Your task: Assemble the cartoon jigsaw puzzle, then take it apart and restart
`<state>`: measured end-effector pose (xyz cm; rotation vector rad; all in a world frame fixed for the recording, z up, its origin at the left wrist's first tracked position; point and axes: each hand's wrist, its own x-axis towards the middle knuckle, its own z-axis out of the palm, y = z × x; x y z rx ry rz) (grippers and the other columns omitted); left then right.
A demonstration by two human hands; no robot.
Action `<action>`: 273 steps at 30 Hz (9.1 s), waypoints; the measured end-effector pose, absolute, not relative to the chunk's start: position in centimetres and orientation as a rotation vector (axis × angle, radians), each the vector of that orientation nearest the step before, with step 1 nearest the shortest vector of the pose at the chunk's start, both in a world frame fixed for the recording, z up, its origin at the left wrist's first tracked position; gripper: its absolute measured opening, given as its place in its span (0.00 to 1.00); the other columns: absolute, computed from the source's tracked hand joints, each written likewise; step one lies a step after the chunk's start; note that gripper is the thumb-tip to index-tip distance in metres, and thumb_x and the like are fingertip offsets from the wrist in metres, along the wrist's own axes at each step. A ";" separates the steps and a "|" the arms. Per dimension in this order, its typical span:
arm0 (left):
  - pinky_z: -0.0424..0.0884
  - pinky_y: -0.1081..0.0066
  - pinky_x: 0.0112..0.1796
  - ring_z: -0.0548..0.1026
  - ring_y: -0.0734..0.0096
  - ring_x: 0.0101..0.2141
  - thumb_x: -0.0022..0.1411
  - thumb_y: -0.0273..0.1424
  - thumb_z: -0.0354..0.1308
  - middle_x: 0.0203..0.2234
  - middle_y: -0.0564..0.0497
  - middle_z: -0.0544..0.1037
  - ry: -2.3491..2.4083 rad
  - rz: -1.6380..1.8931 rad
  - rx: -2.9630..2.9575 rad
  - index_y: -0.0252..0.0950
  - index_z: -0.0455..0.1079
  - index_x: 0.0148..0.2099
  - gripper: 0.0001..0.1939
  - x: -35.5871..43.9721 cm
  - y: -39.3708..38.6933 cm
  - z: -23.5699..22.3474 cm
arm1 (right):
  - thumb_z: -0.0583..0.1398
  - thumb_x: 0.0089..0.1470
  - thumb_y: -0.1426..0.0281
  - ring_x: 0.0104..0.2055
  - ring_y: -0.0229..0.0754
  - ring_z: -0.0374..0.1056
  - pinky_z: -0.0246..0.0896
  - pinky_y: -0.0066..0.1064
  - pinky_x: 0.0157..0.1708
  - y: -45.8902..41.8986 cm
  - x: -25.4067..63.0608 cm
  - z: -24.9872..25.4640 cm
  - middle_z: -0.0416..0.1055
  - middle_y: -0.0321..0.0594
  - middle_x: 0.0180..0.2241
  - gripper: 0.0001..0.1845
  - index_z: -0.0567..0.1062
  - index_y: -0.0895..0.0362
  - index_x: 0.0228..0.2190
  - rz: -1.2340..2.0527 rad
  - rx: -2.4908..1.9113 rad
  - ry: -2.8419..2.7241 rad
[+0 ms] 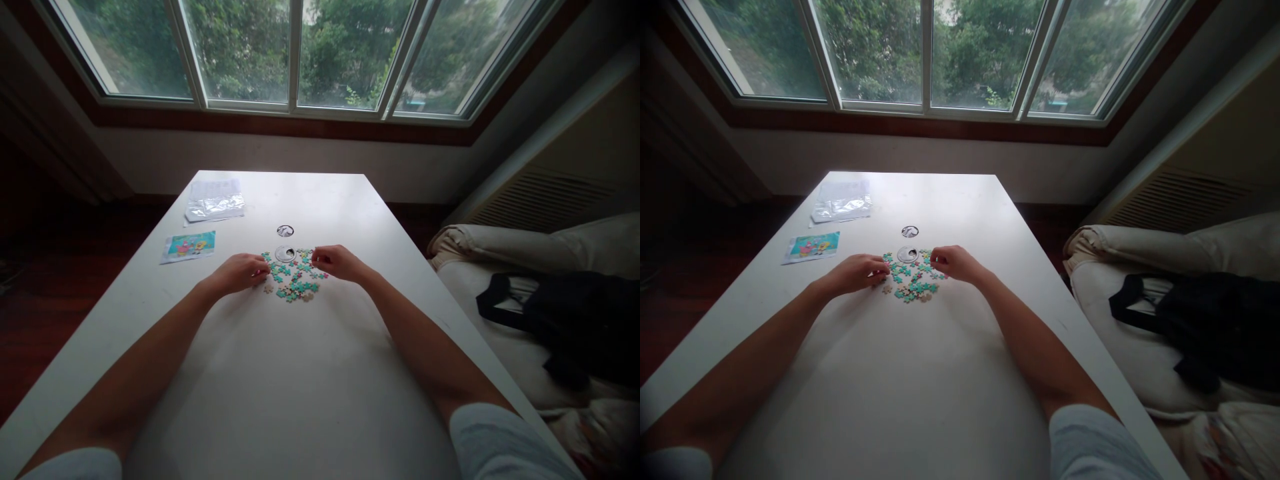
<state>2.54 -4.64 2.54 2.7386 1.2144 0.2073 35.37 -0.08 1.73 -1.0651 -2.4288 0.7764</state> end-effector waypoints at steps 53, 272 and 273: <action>0.65 0.64 0.42 0.71 0.62 0.40 0.70 0.33 0.56 0.38 0.47 0.76 1.152 0.469 2.785 0.40 0.76 0.43 0.08 10.2 -8.4 -0.5 | 0.65 0.53 0.63 0.27 0.34 0.60 0.48 0.27 0.30 -0.9 35.4 2.4 0.68 0.31 0.25 0.10 0.78 0.57 0.34 0.959 -1.098 -2.752; 0.66 0.68 0.37 0.72 0.67 0.35 0.61 0.30 0.60 0.33 0.52 0.76 1.226 0.647 2.438 0.39 0.73 0.36 0.01 8.0 -7.3 -1.3 | 0.65 0.59 0.66 0.48 0.49 0.64 0.55 0.41 0.51 -2.8 31.1 -1.7 0.73 0.44 0.39 0.04 0.79 0.54 0.34 0.130 -1.030 -2.551; 0.67 0.69 0.36 0.72 0.68 0.34 0.61 0.30 0.60 0.32 0.52 0.76 1.224 0.670 2.387 0.39 0.73 0.35 0.02 8.0 -7.3 -1.3 | 0.64 0.59 0.67 0.47 0.49 0.65 0.55 0.41 0.50 -2.7 31.2 -1.7 0.73 0.44 0.39 0.04 0.79 0.54 0.34 0.141 -1.036 -2.536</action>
